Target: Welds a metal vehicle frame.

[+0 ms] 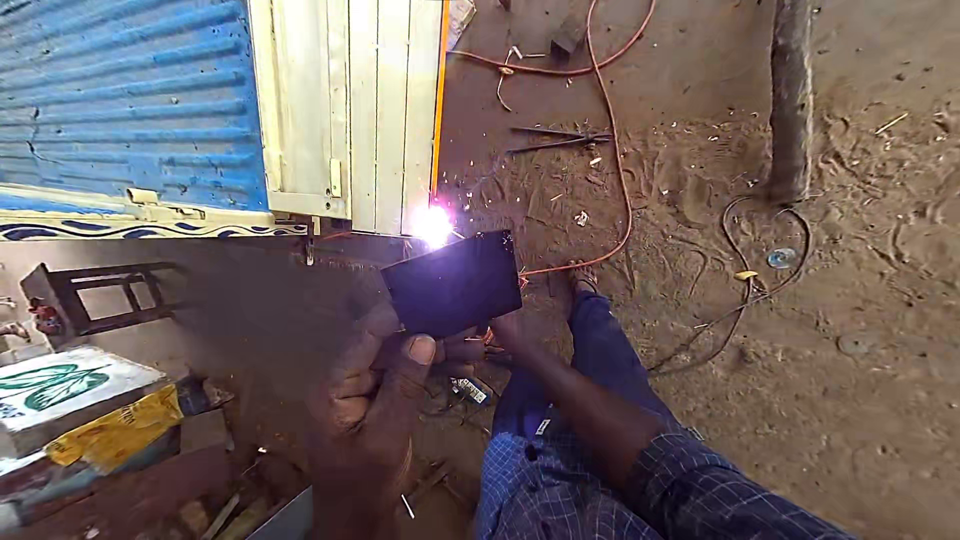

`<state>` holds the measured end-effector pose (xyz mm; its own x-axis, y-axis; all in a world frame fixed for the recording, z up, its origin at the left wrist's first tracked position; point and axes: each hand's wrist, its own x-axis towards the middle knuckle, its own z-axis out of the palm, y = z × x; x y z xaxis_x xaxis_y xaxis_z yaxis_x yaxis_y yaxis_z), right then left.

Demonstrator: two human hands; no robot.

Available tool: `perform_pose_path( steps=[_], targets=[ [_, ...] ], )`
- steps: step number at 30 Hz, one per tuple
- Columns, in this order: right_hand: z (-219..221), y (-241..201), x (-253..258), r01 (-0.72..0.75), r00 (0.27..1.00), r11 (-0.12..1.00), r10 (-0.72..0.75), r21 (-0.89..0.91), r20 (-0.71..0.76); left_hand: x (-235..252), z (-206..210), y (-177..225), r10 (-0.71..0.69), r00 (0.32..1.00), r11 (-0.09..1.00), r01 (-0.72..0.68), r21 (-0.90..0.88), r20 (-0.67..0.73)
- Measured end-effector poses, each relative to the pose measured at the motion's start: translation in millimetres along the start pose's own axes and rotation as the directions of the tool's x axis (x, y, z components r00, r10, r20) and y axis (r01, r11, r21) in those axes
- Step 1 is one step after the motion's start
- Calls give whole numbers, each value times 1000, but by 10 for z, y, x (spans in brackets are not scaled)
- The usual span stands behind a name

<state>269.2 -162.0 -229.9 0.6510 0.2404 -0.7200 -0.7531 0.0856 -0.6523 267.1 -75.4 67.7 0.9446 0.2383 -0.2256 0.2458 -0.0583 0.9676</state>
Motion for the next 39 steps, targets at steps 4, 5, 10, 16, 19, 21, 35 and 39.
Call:
perform_pose_path(
  steps=[4,5,10,16,19,21,35,39],
  targets=[
    [-23,185,-22,110,994,993,-111,44,10,-10,-14,-26,7,1000,1000,-7,9,-2],
    [-35,114,-60,86,996,996,-86,21,17,-10,-11,-24,2,1000,1000,-2,3,-4],
    [-10,212,55,31,999,999,-32,-15,-23,7,12,-5,-5,1000,1000,4,15,8],
    [42,366,208,71,995,997,-69,32,-74,10,1,-16,6,1000,1000,-6,-2,15],
    [24,328,122,89,995,993,-86,76,-45,12,1,-28,18,1000,1000,-18,6,17],
    [-24,296,48,87,996,995,-88,55,12,14,7,-33,17,1000,1000,-17,2,17],
    [17,369,137,82,997,996,-82,25,1,11,18,-20,4,1000,999,-4,38,13],
    [5,281,104,19,1000,998,-19,-63,-3,13,7,-41,23,999,1000,-23,21,22]
  ],
)
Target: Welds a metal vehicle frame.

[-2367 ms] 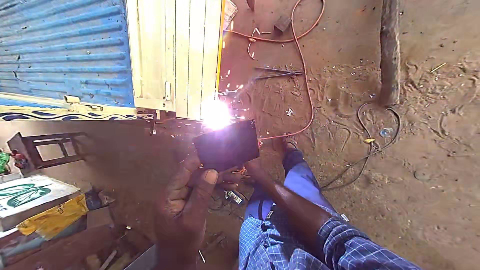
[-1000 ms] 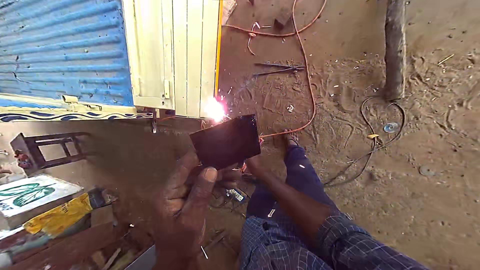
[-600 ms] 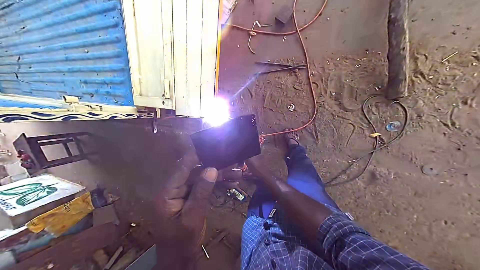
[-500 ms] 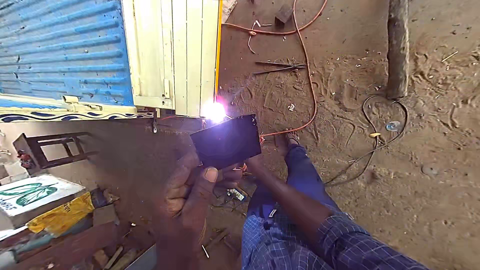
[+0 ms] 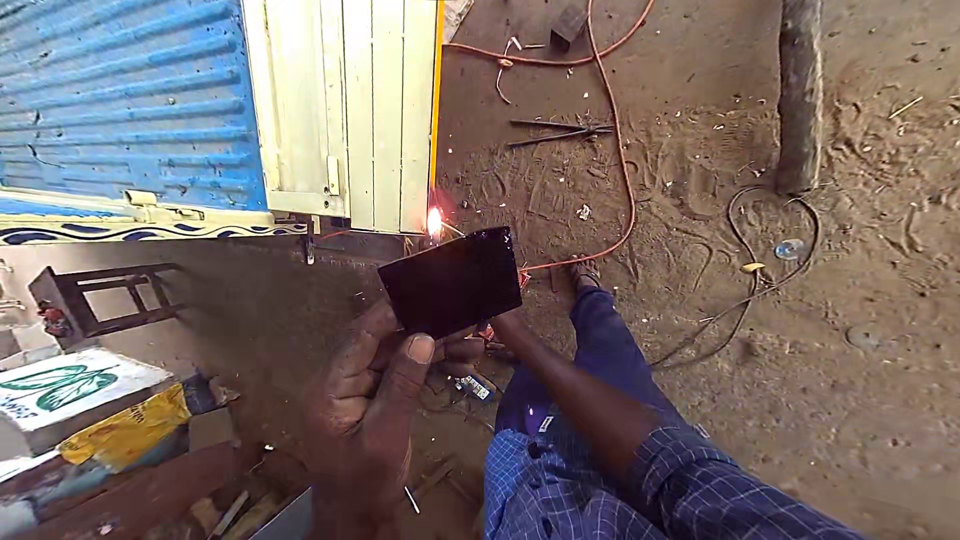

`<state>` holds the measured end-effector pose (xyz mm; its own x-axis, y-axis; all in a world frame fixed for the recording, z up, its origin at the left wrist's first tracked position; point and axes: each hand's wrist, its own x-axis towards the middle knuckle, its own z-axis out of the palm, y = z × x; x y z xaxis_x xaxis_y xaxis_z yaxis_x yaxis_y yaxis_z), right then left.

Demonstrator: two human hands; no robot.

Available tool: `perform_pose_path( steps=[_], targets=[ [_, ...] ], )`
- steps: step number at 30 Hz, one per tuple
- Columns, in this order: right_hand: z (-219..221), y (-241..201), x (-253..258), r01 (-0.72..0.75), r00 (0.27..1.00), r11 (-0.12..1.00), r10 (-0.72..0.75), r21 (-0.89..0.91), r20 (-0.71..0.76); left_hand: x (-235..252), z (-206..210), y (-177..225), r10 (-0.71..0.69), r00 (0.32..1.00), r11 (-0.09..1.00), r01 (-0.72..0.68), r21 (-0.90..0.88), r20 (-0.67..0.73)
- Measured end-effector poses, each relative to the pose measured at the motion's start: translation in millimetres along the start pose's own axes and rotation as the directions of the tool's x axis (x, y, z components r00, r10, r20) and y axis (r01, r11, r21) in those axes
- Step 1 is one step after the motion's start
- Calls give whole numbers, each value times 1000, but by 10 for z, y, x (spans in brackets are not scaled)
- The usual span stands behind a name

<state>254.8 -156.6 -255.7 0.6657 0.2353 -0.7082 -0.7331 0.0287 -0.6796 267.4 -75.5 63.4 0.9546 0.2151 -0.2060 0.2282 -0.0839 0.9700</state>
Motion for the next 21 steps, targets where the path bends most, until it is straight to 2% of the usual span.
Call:
perform_pose_path(
  steps=[3,9,10,11,12,13,14,16,17,19,21],
  targets=[
    [3,-5,-9,61,998,998,-61,-5,-33,-4,-3,1,-4,1000,1000,4,14,4],
    [29,77,53,91,996,996,-90,25,-28,0,7,5,-15,1000,1000,15,-2,-4],
    [37,-5,50,66,997,998,-66,9,-41,1,5,6,-13,1000,1000,13,2,-5],
    [20,-218,7,-29,999,999,29,-15,-30,3,4,5,-9,1000,1000,9,6,-8],
    [-30,-570,-59,-205,978,978,206,-40,23,7,3,3,-4,1000,1000,4,6,-8],
    [-59,-735,-111,-273,961,962,274,-23,49,10,0,3,-1,1000,1000,1,3,-4],
    [-65,-644,-167,-191,980,982,191,5,48,12,3,3,-2,1000,1000,2,1,-6],
    [-41,-217,-189,73,997,997,-73,37,13,13,9,2,-6,1000,1000,6,-6,-9],
    [-52,-152,-183,96,995,995,-96,26,22,16,11,6,-8,1000,1000,8,-4,-10],
    [-82,-182,-198,40,997,999,-40,1,62,24,9,12,-1,1000,1000,1,-3,-10],
    [-46,-23,-72,25,998,1000,-26,9,49,33,5,18,5,1000,1000,-5,7,0]
  ],
)
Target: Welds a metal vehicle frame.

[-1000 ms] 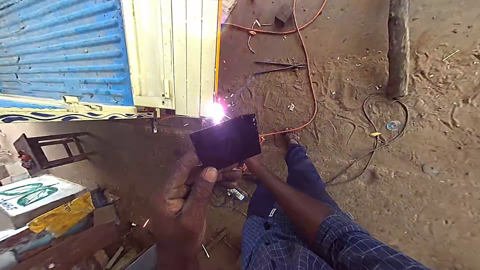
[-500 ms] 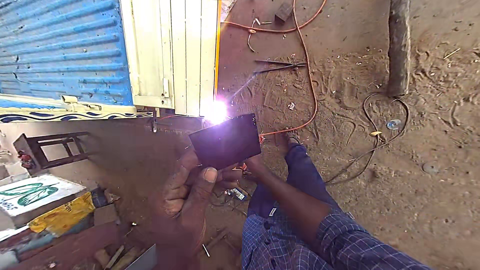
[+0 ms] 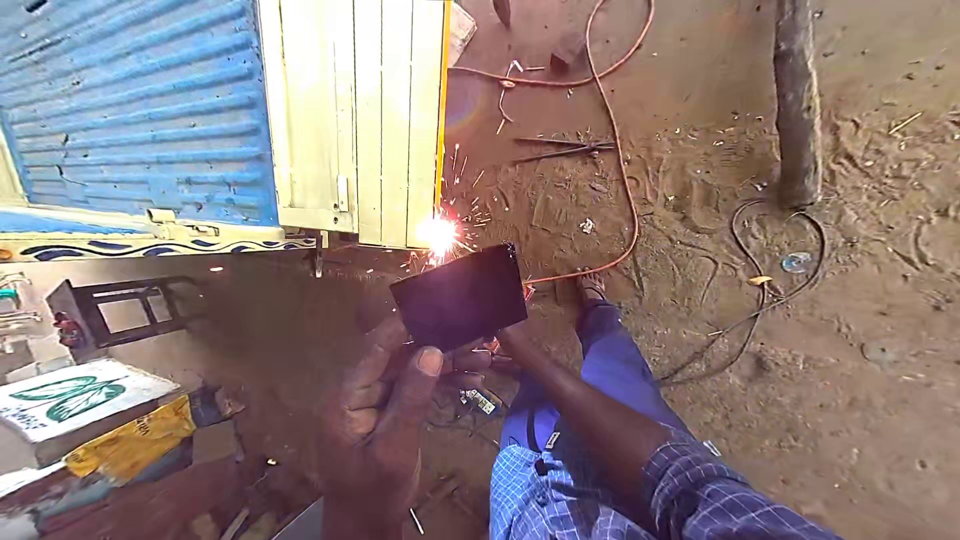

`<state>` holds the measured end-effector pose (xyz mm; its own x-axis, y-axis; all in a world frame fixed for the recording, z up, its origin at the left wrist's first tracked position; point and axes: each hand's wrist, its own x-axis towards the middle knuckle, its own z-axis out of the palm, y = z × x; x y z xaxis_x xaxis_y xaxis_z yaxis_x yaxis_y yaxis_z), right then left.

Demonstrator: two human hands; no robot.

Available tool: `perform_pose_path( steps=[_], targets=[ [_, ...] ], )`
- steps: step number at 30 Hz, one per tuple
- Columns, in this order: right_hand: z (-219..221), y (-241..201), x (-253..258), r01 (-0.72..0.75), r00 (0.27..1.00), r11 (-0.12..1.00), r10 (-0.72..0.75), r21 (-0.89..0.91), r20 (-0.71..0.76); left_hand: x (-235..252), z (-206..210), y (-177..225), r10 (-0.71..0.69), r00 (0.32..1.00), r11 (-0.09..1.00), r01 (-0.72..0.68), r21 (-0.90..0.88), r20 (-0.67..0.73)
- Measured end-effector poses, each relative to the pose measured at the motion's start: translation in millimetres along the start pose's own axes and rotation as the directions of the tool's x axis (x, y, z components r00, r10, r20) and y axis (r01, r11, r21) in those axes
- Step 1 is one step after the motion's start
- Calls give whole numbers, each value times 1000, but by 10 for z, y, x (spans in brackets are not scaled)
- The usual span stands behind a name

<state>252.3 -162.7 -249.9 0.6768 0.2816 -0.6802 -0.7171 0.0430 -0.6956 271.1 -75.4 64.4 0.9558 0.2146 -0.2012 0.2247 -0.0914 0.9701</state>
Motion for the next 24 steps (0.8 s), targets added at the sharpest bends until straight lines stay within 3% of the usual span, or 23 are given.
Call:
perform_pose_path(
  steps=[2,5,6,8,10,14,17,19,24],
  targets=[
    [4,-59,27,-6,1000,1000,6,-23,-24,14,7,8,2,1000,1000,-2,-3,6],
    [-45,-936,-42,-303,953,950,303,-70,-21,31,31,23,-5,1000,1000,5,-7,-17],
    [-29,-946,-72,-258,966,964,256,-61,-45,36,31,22,2,1000,1000,-2,-13,-18],
    [-27,-499,-82,-22,1000,999,22,-38,-11,43,34,24,17,1000,1000,-17,-24,-18],
    [-9,-261,-74,99,995,995,-99,-18,-16,49,21,28,21,1000,1000,-21,-9,-3],
    [-7,-194,-61,51,999,999,-51,14,17,60,10,37,23,1000,1000,-23,15,-1],
    [-57,-821,-157,-146,989,989,145,36,20,73,29,63,8,1000,999,-8,31,-9],
    [-49,-1210,-170,-202,979,979,203,10,-10,85,36,84,2,1000,999,-2,40,-1],
    [-29,-1211,-130,-213,976,976,211,-39,-45,102,36,79,-4,1000,1000,4,-6,-5]
  ],
)
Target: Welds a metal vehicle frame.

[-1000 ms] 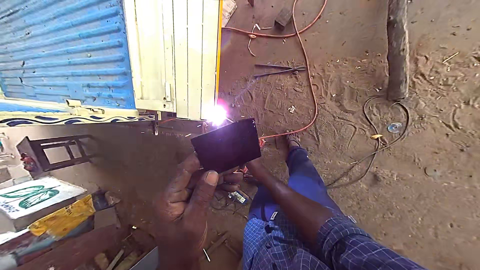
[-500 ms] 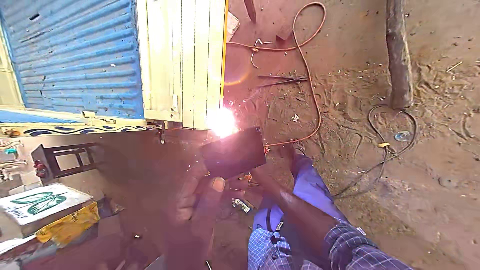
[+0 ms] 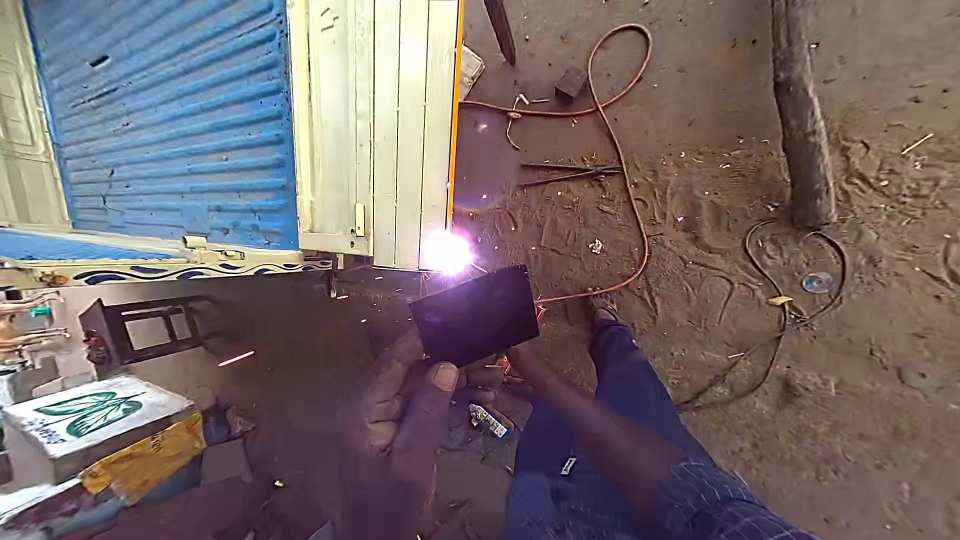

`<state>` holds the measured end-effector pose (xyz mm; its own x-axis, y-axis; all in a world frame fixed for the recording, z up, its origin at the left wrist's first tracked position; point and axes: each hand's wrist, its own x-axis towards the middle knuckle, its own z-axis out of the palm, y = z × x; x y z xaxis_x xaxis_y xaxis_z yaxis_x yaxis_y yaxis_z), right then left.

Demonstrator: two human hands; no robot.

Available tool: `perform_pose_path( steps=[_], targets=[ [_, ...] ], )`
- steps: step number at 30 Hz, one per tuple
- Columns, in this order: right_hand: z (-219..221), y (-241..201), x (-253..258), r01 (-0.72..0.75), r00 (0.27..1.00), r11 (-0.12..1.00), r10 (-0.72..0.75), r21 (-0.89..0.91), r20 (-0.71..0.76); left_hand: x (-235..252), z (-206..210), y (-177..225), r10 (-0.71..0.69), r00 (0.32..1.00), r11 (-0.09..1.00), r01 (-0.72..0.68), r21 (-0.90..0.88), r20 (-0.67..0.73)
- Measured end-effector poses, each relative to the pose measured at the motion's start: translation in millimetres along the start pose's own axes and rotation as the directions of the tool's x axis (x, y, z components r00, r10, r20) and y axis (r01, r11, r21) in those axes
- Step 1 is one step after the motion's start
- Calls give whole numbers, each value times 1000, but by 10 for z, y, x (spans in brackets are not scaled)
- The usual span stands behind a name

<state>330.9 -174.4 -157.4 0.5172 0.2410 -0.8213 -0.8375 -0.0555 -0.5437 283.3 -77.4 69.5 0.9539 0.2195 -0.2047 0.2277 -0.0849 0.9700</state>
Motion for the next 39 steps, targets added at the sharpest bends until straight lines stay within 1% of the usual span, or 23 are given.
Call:
perform_pose_path(
  steps=[2,4,5,6,8,10,16,19,20,23,25,26,28,30,31,32,33,34,35,36,37,38,39],
  targets=[
    [43,380,150,58,998,998,-58,21,20,14,-8,-9,15,1000,1000,-15,-6,15],
    [110,918,324,234,972,971,-235,40,6,24,-14,-18,34,999,999,-34,5,20],
    [105,961,315,257,966,965,-258,43,10,27,-14,-18,37,999,999,-37,5,17],
    [88,885,293,250,968,967,-252,54,18,32,-11,-11,36,999,999,-37,9,18],
    [18,319,90,65,997,994,-68,87,39,32,2,10,18,1000,999,-19,26,9],
    [6,-57,-20,-9,1000,999,8,49,9,33,10,25,4,1000,1000,-4,25,10],
    [-23,-89,-45,86,996,995,-87,53,7,53,17,5,12,1000,1000,-12,-4,-4],
    [-29,-130,-47,52,999,998,-51,32,-13,60,1,-11,17,1000,1000,-17,-12,3],
    [-36,-98,-40,71,997,997,-71,27,-11,64,-3,-12,22,1000,1000,-22,-9,3],
    [36,362,129,313,948,950,-313,-25,-53,69,1,-10,27,1000,1000,-27,-3,-11],
    [45,292,256,88,996,993,-87,-73,20,74,3,17,12,1000,999,-13,48,7],
    [135,461,394,116,992,991,-119,-72,-48,75,-2,20,9,1000,998,-10,57,15],
    [194,735,601,154,987,988,-154,-23,-36,80,-4,17,15,1000,999,-15,52,18],
    [209,950,690,298,954,954,-298,9,-44,84,-5,11,25,999,999,-26,36,22],
    [242,968,710,369,923,929,-369,-19,-109,86,-4,12,27,999,999,-28,30,21],
    [162,674,543,234,971,971,-236,-38,-46,86,-5,10,26,999,999,-26,19,19],
    [61,244,310,48,998,998,-46,-35,30,87,-7,4,26,1000,1000,-26,7,16],
    [13,-30,146,-27,999,999,28,-30,28,91,-8,0,30,999,1000,-30,2,12],
    [-13,-153,45,-40,999,999,40,-24,22,96,-6,1,33,999,999,-33,-1,10],
    [-36,-138,0,-5,1000,1000,5,-2,26,100,-6,6,36,999,999,-36,-1,4],
    [-60,7,1,79,996,996,-81,36,46,105,-1,12,42,999,999,-42,6,-16],
    [-68,269,56,206,976,975,-211,80,57,111,-1,21,52,998,999,-51,18,-26],
    [-42,584,126,358,931,926,-364,119,33,116,-2,27,64,997,997,-62,51,-43]
  ],
)
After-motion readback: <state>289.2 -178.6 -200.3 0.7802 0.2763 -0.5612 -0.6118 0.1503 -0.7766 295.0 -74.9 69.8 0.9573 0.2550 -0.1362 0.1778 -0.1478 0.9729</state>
